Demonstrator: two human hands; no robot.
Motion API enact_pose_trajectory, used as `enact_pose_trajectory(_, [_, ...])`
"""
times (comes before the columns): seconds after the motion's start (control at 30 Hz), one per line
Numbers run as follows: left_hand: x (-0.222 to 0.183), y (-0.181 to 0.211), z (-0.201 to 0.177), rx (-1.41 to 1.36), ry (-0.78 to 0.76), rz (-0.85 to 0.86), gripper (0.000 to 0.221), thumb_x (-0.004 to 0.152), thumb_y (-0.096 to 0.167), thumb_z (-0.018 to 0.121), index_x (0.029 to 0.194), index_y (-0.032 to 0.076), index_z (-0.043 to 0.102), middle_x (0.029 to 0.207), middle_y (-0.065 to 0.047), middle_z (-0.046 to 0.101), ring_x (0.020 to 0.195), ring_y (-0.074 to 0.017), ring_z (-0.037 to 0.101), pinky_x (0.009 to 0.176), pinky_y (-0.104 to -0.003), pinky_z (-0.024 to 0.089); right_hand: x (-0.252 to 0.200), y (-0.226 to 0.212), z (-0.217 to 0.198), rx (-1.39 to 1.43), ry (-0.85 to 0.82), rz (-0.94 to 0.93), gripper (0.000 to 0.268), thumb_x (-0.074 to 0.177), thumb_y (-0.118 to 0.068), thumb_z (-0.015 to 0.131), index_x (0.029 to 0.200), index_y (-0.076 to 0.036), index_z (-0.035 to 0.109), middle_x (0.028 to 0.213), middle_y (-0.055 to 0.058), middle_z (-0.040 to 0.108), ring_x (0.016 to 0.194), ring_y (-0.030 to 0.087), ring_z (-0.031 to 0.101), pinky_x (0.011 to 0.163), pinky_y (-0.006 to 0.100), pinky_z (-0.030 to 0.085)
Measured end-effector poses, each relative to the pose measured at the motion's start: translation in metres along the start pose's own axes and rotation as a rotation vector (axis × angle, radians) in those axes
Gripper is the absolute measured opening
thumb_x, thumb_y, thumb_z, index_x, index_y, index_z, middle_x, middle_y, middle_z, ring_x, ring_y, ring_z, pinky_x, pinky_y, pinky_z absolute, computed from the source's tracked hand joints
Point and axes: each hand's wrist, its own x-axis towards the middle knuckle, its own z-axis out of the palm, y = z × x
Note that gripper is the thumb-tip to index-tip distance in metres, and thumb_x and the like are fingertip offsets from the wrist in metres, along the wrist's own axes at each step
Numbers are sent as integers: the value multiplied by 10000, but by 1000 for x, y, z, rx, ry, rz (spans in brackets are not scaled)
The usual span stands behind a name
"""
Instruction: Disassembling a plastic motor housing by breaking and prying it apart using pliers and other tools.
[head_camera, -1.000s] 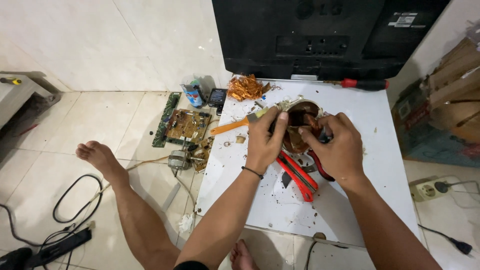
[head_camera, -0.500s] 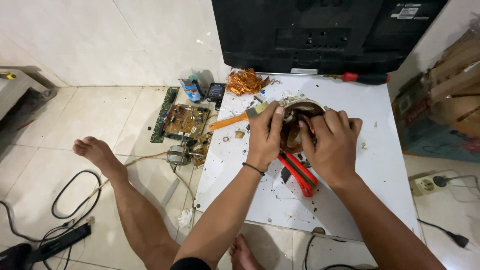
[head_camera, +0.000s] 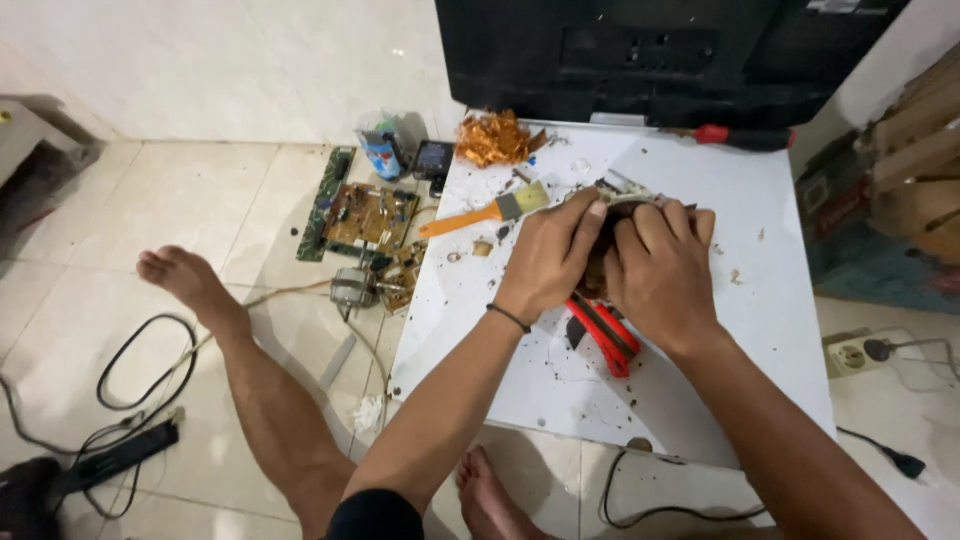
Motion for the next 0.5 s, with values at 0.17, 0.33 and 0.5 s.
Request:
enact_pose_trajectory(0.17, [1, -29, 4, -65, 66, 15, 325, 1074, 293, 447, 1107, 38, 646, 811, -242, 703, 825, -446, 713, 710, -512, 564, -7, 3, 14, -19, 68, 88, 168, 955, -132, 722, 836, -56, 632, 802, 27, 437, 802, 280, 536, 756, 379, 349])
enact_pose_trajectory(0.33, [-2, -18, -3, -49, 185, 18, 333, 1057, 307, 450, 993, 30, 622, 683, -233, 626, 678, -427, 675, 619, -488, 518, -15, 11, 16, -173, 157, 97, 233, 1016, -240, 691, 844, -99, 624, 794, 14, 445, 755, 237, 524, 743, 388, 352])
enact_pose_trajectory(0.5, [-3, -42, 12, 7, 280, 124, 294, 1042, 305, 495, 852, 112, 610, 574, -110, 570, 532, -311, 631, 502, -366, 490, -18, 12, 14, -177, 171, 170, 238, 1017, -229, 741, 837, -105, 648, 747, -17, 460, 668, 218, 547, 688, 354, 389])
